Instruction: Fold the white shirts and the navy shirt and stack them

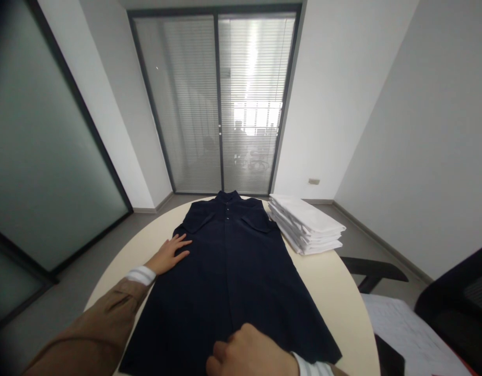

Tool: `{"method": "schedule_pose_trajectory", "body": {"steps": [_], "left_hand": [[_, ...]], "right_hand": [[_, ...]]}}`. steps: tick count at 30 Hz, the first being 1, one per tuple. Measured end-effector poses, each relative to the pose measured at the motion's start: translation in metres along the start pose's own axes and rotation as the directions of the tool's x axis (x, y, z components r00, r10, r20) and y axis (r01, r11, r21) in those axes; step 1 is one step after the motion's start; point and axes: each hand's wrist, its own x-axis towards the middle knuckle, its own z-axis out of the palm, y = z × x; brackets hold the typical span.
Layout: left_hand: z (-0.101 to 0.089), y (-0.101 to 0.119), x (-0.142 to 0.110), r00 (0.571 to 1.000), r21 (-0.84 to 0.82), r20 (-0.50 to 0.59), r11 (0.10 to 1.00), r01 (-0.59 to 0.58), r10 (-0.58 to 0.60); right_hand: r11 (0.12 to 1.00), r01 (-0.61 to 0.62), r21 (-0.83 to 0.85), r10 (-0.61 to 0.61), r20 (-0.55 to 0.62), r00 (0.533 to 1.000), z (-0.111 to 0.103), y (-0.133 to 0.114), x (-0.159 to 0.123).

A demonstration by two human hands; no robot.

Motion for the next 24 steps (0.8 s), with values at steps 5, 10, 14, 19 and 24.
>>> {"method": "schedule_pose_trajectory", "body": {"steps": [5,10,14,19,24], "left_hand": [[-0.001,0.003,0.000,1.000,0.035,0.024,0.999,0.012,-0.013],[-0.002,0.004,-0.001,0.999,0.102,-0.007,0.994,0.044,-0.043],[-0.004,0.004,0.000,0.992,0.204,-0.128,0.979,0.020,0.007],[-0.004,0.004,-0.001,0.985,0.208,-0.149,0.977,-0.051,0.083],[-0.001,0.005,-0.001,0.997,0.222,-0.070,0.975,-0.027,0.043]], "right_hand": [[0.961,-0.036,0.275,0.031,0.023,0.999,-0.017,0.015,-0.010],[0.853,-0.290,0.433,0.309,0.027,0.951,-0.012,0.058,-0.029],[0.784,-0.451,0.426,0.407,0.194,0.892,0.019,0.090,-0.038],[0.763,-0.480,0.434,0.450,0.177,0.875,0.043,0.105,-0.036],[0.768,-0.450,0.457,0.378,0.244,0.893,0.035,0.110,-0.035]]}}
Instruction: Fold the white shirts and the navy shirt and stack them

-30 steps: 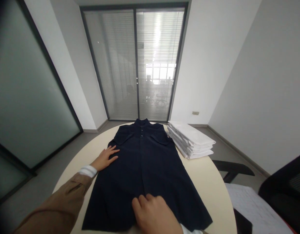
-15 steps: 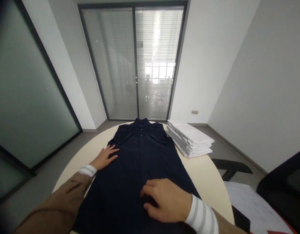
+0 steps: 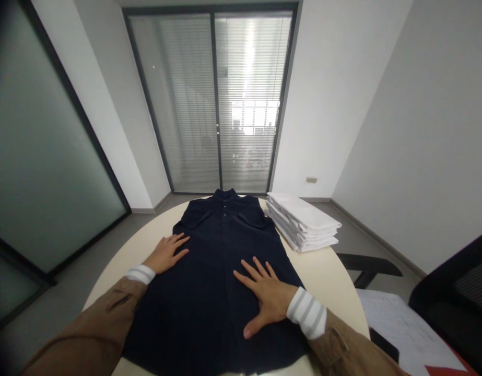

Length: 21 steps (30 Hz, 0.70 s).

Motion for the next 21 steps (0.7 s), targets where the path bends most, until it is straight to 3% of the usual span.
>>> {"method": "schedule_pose_trajectory", "body": {"steps": [3,7,10,18,21], "left_hand": [[0.002,0.000,0.001,0.998,-0.024,0.050,0.999,0.048,-0.046],[0.005,-0.003,0.002,0.993,-0.049,0.020,0.992,0.115,-0.114],[0.006,-0.007,0.004,0.980,-0.062,0.012,0.978,0.198,-0.198],[0.008,-0.019,0.010,0.950,-0.110,-0.089,0.951,0.288,-0.298],[0.010,-0.022,0.011,0.957,-0.151,-0.084,0.952,0.264,-0.279]], "right_hand": [[0.999,0.041,0.011,-0.041,0.007,0.999,-0.006,-0.011,-0.001],[0.987,0.157,0.039,-0.159,0.039,0.987,-0.007,-0.033,-0.001],[0.983,0.180,0.048,-0.183,0.086,0.979,-0.004,-0.044,0.000],[0.973,0.232,0.018,-0.230,-0.068,0.971,-0.012,-0.055,0.032],[0.978,0.209,-0.002,-0.209,-0.037,0.977,-0.006,-0.054,0.046]]}}
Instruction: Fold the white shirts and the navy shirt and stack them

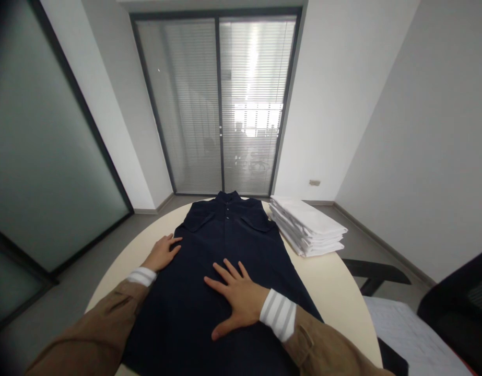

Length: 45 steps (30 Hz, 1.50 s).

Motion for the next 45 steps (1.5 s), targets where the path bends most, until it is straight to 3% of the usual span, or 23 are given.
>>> {"method": "schedule_pose_trajectory", "body": {"steps": [5,10,14,18,22,27,31,45], "left_hand": [[-0.010,-0.006,0.004,0.997,-0.099,0.079,0.995,-0.009,0.017],[-0.024,-0.008,0.023,0.991,-0.114,0.098,0.988,0.100,-0.089],[-0.021,-0.002,0.043,0.975,-0.111,0.103,0.972,0.208,-0.197],[-0.016,0.006,0.054,0.958,-0.076,0.099,0.958,0.276,-0.268],[-0.015,0.016,0.054,0.956,-0.085,0.055,0.953,0.291,-0.287],[-0.023,0.034,0.053,0.966,-0.134,-0.032,0.959,0.249,-0.255],[-0.031,0.057,0.057,0.980,-0.165,-0.066,0.970,0.176,-0.189],[-0.028,0.132,0.043,0.998,-0.189,-0.011,0.980,-0.069,0.068]], "right_hand": [[0.999,-0.018,0.029,0.016,0.058,0.998,0.011,0.002,-0.002],[0.999,-0.005,0.037,0.003,0.061,0.998,0.026,-0.009,-0.012],[0.999,-0.049,0.006,0.049,0.033,0.998,0.042,-0.022,-0.014],[0.998,0.027,-0.055,-0.031,-0.074,0.997,0.023,-0.027,-0.001],[0.995,0.001,-0.104,-0.019,-0.172,0.985,-0.006,-0.011,0.019],[0.997,-0.003,-0.079,-0.008,-0.136,0.991,0.004,0.015,0.029],[0.997,0.017,-0.071,-0.027,-0.150,0.988,0.012,0.020,0.027],[0.998,0.013,-0.066,-0.024,-0.171,0.985,0.013,0.022,0.025]]}}
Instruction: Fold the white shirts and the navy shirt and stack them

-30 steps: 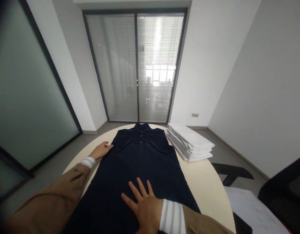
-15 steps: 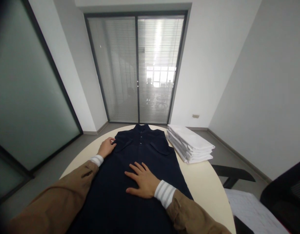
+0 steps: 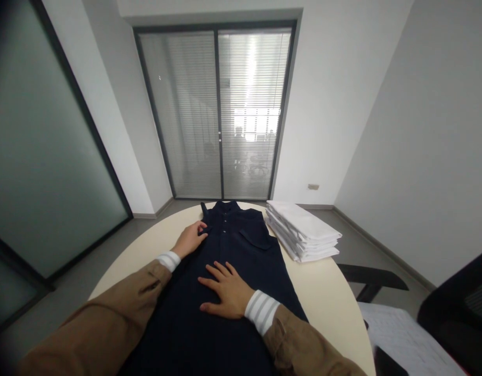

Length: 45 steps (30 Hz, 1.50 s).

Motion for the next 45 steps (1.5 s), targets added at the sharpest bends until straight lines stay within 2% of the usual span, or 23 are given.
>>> {"method": "schedule_pose_trajectory", "body": {"steps": [4,8,12,15,19,23,24,26,28,31,33,36,38,43,45], "left_hand": [[0.002,0.003,-0.004,0.992,0.045,0.116,0.997,-0.057,0.051],[-0.009,-0.005,-0.016,0.967,0.156,0.254,0.987,-0.045,0.004],[-0.026,-0.014,-0.035,0.916,0.253,0.398,0.966,-0.052,-0.054],[-0.034,-0.015,-0.048,0.867,0.251,0.497,0.962,-0.108,-0.033],[-0.035,-0.006,-0.052,0.855,0.176,0.515,0.968,-0.178,0.063],[-0.029,0.003,-0.053,0.844,0.064,0.520,0.980,-0.190,0.130],[-0.027,0.004,-0.055,0.825,0.022,0.552,0.987,-0.161,0.122],[-0.025,0.002,-0.060,0.757,-0.034,0.647,0.995,-0.093,0.093],[-0.025,-0.001,-0.068,0.699,-0.028,0.711,0.997,-0.076,0.074],[-0.025,-0.002,-0.078,0.672,-0.061,0.729,0.990,-0.130,0.133],[-0.023,0.001,-0.083,0.661,-0.169,0.724,0.980,-0.108,0.198],[-0.018,0.006,-0.087,0.675,-0.343,0.680,0.938,-0.053,0.287],[-0.016,0.008,-0.090,0.661,-0.413,0.677,0.910,-0.022,0.323],[-0.020,0.006,-0.098,0.559,-0.400,0.775,0.913,0.074,0.294],[-0.023,0.004,-0.101,0.485,-0.391,0.827,0.911,0.130,0.286]], "right_hand": [[1.000,0.003,-0.002,-0.003,-0.005,1.000,0.000,0.000,0.000],[1.000,0.007,0.007,-0.006,-0.009,1.000,0.001,0.001,-0.001],[1.000,0.016,0.006,-0.016,-0.018,1.000,0.002,0.001,-0.001],[1.000,0.016,0.008,-0.016,-0.021,1.000,0.002,0.001,-0.001],[1.000,0.013,0.016,-0.012,-0.035,0.999,0.002,-0.001,-0.001],[0.998,-0.011,0.070,0.020,-0.125,0.992,0.003,0.000,0.000],[0.996,-0.021,0.087,0.035,-0.154,0.987,0.005,0.001,0.000],[0.993,-0.038,0.109,0.060,-0.204,0.977,0.008,0.003,0.001],[0.993,-0.037,0.115,0.064,-0.237,0.969,0.012,0.006,0.003],[0.992,-0.013,0.122,0.047,-0.276,0.960,0.017,0.011,0.005],[0.991,-0.002,0.131,0.042,-0.305,0.952,0.018,0.013,0.006],[0.991,-0.013,0.137,0.058,-0.330,0.942,0.018,0.014,0.007],[0.992,-0.016,0.123,0.056,-0.330,0.942,0.018,0.015,0.008],[0.996,-0.049,0.070,0.071,-0.347,0.935,0.018,0.017,0.010],[0.996,-0.067,0.057,0.083,-0.362,0.928,0.019,0.018,0.011]]}}
